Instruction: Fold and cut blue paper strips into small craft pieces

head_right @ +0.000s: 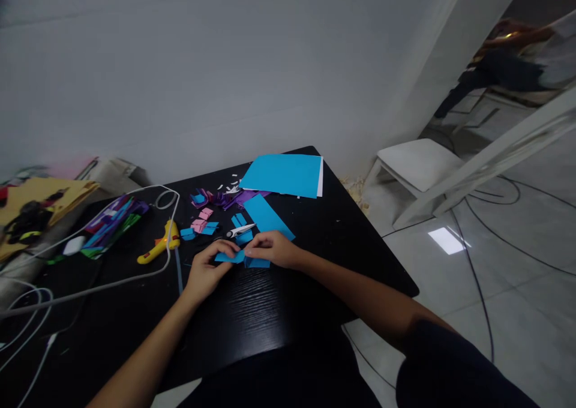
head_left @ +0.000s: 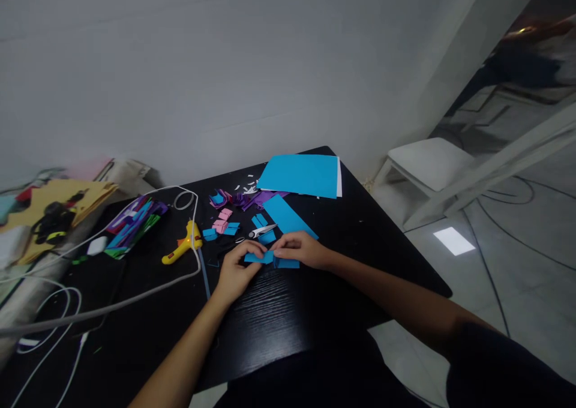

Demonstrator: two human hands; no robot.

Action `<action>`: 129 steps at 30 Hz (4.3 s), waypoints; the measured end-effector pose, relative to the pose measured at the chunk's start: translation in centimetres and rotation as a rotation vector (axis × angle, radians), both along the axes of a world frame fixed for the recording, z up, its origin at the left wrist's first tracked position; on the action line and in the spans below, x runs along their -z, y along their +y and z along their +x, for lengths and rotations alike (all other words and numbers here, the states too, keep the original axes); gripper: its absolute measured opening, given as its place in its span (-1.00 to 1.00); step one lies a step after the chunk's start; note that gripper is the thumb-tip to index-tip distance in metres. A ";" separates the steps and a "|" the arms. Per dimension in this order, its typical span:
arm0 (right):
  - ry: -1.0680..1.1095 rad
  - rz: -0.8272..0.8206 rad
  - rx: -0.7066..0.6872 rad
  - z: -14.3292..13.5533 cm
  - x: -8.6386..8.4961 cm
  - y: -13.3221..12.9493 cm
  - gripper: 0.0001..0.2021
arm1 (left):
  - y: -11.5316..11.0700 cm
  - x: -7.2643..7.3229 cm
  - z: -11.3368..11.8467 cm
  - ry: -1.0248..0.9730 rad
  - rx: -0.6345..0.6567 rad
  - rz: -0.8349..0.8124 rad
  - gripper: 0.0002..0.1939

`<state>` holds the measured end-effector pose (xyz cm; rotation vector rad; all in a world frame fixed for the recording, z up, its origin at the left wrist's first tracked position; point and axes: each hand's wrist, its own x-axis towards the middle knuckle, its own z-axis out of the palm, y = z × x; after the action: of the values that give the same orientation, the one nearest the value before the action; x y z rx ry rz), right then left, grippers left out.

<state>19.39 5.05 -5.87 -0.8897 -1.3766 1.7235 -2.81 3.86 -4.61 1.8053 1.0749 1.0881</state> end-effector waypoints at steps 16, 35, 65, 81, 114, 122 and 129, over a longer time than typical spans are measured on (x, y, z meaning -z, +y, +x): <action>0.013 0.092 -0.043 0.3 -1.0 -0.6 -0.55 | -0.7 -0.9 -0.1 0.070 -0.043 -0.078 -0.79; -0.209 0.453 0.112 0.3 -1.1 -1.9 -0.43 | -0.6 -0.2 0.5 -0.287 -0.022 -0.534 -0.66; 0.216 -0.315 0.315 0.4 -0.4 0.5 -0.67 | 2.5 -0.3 -4.4 0.981 -0.373 0.033 -0.65; 0.459 -0.528 0.246 1.4 -1.3 1.2 -0.76 | 1.9 -0.3 -4.1 0.748 -0.250 0.152 -0.76; 0.390 -0.474 0.291 1.2 -1.3 1.1 -0.74 | 0.0 -1.0 -1.7 1.070 -0.215 0.155 -0.70; 0.392 -0.448 0.290 1.2 -1.5 1.1 -0.72 | -0.1 -1.8 -1.1 1.080 -0.198 -0.055 -0.63; 0.252 -0.192 0.428 1.2 -1.2 0.8 -0.62 | 0.0 -2.1 -1.9 0.824 -0.299 -0.220 -0.64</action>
<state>20.64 5.87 -4.64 -0.9524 -0.7973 1.5823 -4.71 3.90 -2.54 1.9827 1.9043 0.3141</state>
